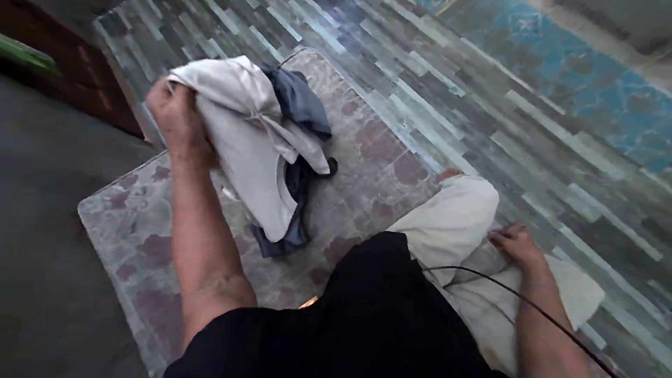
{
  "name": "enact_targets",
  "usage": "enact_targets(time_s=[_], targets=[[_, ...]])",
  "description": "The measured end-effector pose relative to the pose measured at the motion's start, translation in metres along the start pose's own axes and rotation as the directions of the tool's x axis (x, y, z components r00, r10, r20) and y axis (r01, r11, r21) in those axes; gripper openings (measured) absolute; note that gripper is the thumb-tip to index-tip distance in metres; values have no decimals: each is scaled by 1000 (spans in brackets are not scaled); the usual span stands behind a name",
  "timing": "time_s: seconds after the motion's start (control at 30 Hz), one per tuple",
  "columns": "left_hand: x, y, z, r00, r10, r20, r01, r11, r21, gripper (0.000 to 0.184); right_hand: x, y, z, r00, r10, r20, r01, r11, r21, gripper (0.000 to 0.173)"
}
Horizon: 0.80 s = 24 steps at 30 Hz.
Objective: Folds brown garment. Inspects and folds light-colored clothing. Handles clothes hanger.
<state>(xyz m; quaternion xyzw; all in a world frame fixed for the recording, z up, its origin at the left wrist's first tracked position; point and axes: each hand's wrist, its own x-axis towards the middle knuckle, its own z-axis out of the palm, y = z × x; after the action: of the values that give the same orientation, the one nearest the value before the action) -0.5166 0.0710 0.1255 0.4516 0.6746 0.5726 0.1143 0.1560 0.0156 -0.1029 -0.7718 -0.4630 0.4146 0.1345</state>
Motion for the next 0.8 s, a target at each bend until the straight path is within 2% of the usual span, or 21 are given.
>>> enact_targets(time_s=[0.03,0.07,0.1,0.17,0.2,0.23,0.3,0.33,0.4,0.43,0.5,0.53,0.57,0.63,0.67,0.73,0.8], targets=[[10,-1,-13,1000,6,6,-6,1000,3,18,1,-2,2,1000,14,20,-13,1000,-25,37],[17,-3,-22,1000,-20,3,20,994,105,20,-1,-6,2,1000,2,28,-1,1000,-26,38],[21,-6,-27,997,-73,-9,72,955,287,26,-3,-10,2,999,-15,34,15,1000,-9,38],[19,-13,-30,976,-214,24,158,788,594,52,-1,-8,2,999,-42,35,43,999,-8,38],[14,-19,-27,972,-230,45,144,736,662,62,2,-5,3,999,-49,21,50,998,-29,36],[6,-26,-20,980,-183,82,76,718,692,64,4,-1,3,999,-51,-1,51,998,-44,35],[-17,-43,0,958,-19,285,-187,713,676,62,0,-3,-3,996,-61,-62,61,998,-6,34],[-27,-51,13,905,24,424,-317,703,637,65,-3,-10,-8,993,-70,-93,74,997,37,34],[-40,-69,42,783,-2,622,-476,643,601,75,-4,-27,-20,987,-103,-120,113,990,87,35],[-41,-80,52,743,-48,668,-495,632,596,72,-3,-38,-27,985,-133,-111,142,987,79,36],[-34,-104,59,726,-99,681,-465,659,591,35,0,-71,-41,975,-210,-76,212,977,20,37],[-26,-109,57,751,-95,654,-411,707,575,28,1,-93,-47,965,-255,-64,255,967,-10,37],[-17,-106,50,810,-87,580,-298,790,535,28,2,-119,-51,950,-307,-58,305,952,-37,38],[4,-89,28,955,-78,287,-30,936,351,34,-1,-175,-51,908,-418,-29,415,906,-78,36],[16,-85,15,991,-86,106,62,976,210,34,-3,-203,-48,882,-472,2,470,877,-96,35],[35,-87,-16,971,-163,-172,165,986,-4,39,-9,-259,-31,817,-571,78,577,807,-131,34],[32,-90,-46,915,-264,-305,255,964,-70,71,-18,-308,-5,759,-630,165,650,744,-151,34]])
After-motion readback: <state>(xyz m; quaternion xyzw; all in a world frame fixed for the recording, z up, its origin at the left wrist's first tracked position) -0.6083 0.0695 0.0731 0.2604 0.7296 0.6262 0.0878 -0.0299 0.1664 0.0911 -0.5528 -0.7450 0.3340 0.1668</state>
